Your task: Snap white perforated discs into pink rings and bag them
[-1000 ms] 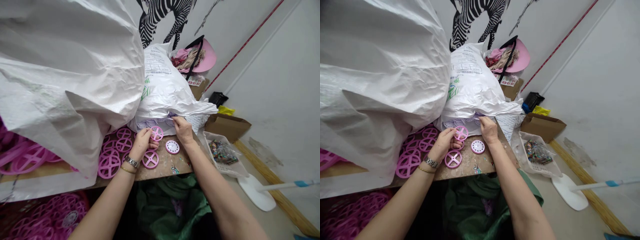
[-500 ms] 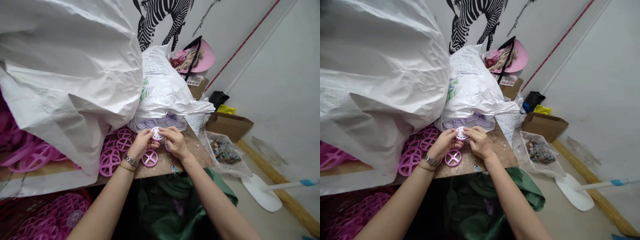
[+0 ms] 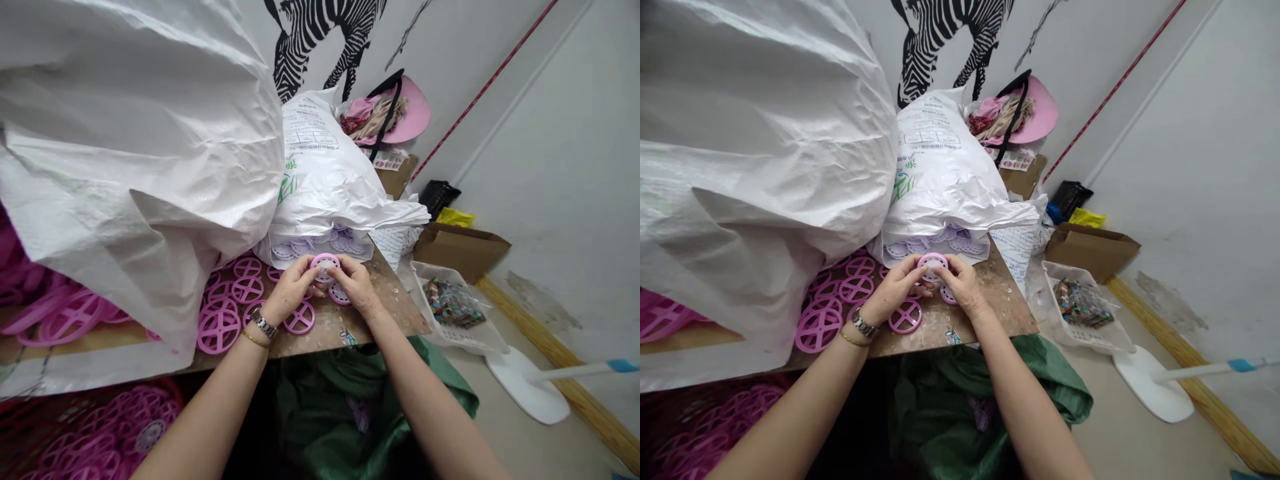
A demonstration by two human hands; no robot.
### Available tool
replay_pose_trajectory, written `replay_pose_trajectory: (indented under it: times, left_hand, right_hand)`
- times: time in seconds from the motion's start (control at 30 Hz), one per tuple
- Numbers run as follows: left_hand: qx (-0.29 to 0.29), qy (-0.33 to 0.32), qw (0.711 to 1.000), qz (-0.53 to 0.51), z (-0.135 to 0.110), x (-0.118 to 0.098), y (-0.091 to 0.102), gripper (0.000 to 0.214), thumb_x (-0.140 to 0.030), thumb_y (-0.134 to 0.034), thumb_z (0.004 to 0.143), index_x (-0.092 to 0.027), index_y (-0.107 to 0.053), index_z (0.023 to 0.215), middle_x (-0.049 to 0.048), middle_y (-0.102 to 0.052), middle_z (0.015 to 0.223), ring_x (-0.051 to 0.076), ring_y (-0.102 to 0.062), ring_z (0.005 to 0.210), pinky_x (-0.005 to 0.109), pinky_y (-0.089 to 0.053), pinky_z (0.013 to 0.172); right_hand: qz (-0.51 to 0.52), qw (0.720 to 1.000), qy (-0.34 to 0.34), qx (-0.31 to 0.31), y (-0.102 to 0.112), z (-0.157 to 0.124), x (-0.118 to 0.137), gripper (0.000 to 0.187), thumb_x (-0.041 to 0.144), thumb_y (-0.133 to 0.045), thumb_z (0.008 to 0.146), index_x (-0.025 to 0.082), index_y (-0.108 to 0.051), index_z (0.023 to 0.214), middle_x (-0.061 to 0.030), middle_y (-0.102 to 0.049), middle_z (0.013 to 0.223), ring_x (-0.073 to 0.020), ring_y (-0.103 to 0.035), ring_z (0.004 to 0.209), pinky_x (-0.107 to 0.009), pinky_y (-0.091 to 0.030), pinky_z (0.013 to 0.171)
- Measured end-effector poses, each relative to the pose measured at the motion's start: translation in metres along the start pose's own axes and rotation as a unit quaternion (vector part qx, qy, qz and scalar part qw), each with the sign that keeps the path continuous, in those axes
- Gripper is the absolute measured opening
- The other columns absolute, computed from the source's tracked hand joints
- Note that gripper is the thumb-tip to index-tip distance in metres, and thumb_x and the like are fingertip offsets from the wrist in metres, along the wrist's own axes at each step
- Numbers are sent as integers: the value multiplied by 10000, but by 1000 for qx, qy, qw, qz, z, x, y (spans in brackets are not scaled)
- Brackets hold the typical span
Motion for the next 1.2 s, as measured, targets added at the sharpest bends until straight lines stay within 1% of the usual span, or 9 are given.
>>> replay_pose_trajectory:
  times: [0.07, 0.17, 0.27, 0.47, 0.57, 0.73, 0.9, 1.07, 1.2]
  left_hand:
    - [-5, -35, 996, 82, -2, -2, -1, 235, -332, -585, 845, -200, -596, 1038, 12, -608, 938, 146, -630, 754, 238, -555, 615]
    - [-36, -88, 975, 203, -4, -4, -1, 145, -281, -565, 851, -198, -632, 949, 1, -611, 843, 138, -591, 719, 205, -502, 615]
    - [-45, -105, 962, 248, -4, -4, -1, 128, -264, -544, 862, -193, -644, 899, 3, -614, 802, 133, -562, 666, 200, -467, 600]
    - [-27, -102, 964, 243, -3, -4, -3, 174, -275, -538, 873, -210, -628, 1007, 7, -623, 859, 154, -586, 744, 205, -470, 638]
    - [-36, -117, 961, 249, -4, -7, -4, 211, -246, -581, 841, -210, -623, 1044, 7, -632, 894, 163, -589, 797, 216, -475, 693]
    - [-16, -73, 972, 223, -6, -2, -6, 211, -266, -576, 845, -212, -623, 1044, -19, -612, 767, 122, -549, 539, 218, -450, 529]
    - [-35, -76, 978, 192, -7, -3, -7, 210, -219, -589, 828, -225, -655, 1027, -35, -594, 680, 110, -526, 473, 204, -423, 479]
    - [-66, -64, 985, 145, -5, -6, -4, 321, -217, -630, 796, -227, -647, 1116, -20, -650, 771, 103, -537, 483, 193, -449, 494]
    - [-48, -47, 986, 152, 1, -2, -2, 535, -248, -685, 740, -245, -564, 1261, 21, -670, 1046, 112, -584, 556, 221, -512, 546]
  right_hand:
    - [7, 1000, 0, -10, 0, -1, 2, 222, 383, -646, 791, 186, -668, 892, -17, -670, 811, -181, -600, 755, -294, -482, 734]
    - [12, 1000, 5, -11, 2, -4, 7, 156, 339, -652, 779, 192, -667, 827, -4, -651, 764, -175, -586, 738, -287, -472, 729]
    - [15, 1000, 5, -13, 3, -8, 9, 133, 328, -636, 787, 199, -669, 788, 1, -640, 737, -173, -576, 730, -279, -468, 711]
    - [24, 999, -15, -17, 3, -8, 7, 162, 359, -646, 785, 199, -663, 785, -4, -637, 736, -175, -568, 721, -281, -467, 697]
    - [31, 1000, 4, -5, 3, -7, 9, 206, 398, -626, 806, 194, -654, 818, -8, -638, 770, -176, -573, 748, -282, -468, 716]
    - [-25, 999, 23, -23, 3, -10, 14, 303, 445, -510, 893, 195, -618, 759, 1, -565, 686, -156, -515, 660, -261, -425, 626]
    - [-54, 997, 43, -30, 1, -8, 12, 308, 428, -491, 912, 194, -615, 754, 5, -548, 662, -151, -499, 636, -262, -409, 614]
    - [-10, 998, 59, -24, -1, -6, 13, 202, 384, -577, 855, 195, -631, 899, -15, -644, 830, -179, -584, 795, -281, -462, 750]
    - [17, 997, 66, -31, 2, -6, 17, 179, 350, -598, 832, 187, -624, 901, -13, -645, 854, -172, -591, 815, -271, -470, 768]
Point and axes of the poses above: each hand's wrist, its own z-axis towards the middle knuckle, its own y-axis out of the back of the hand, x = y × z, the point moved 3 cm from there along z, towards the middle knuckle
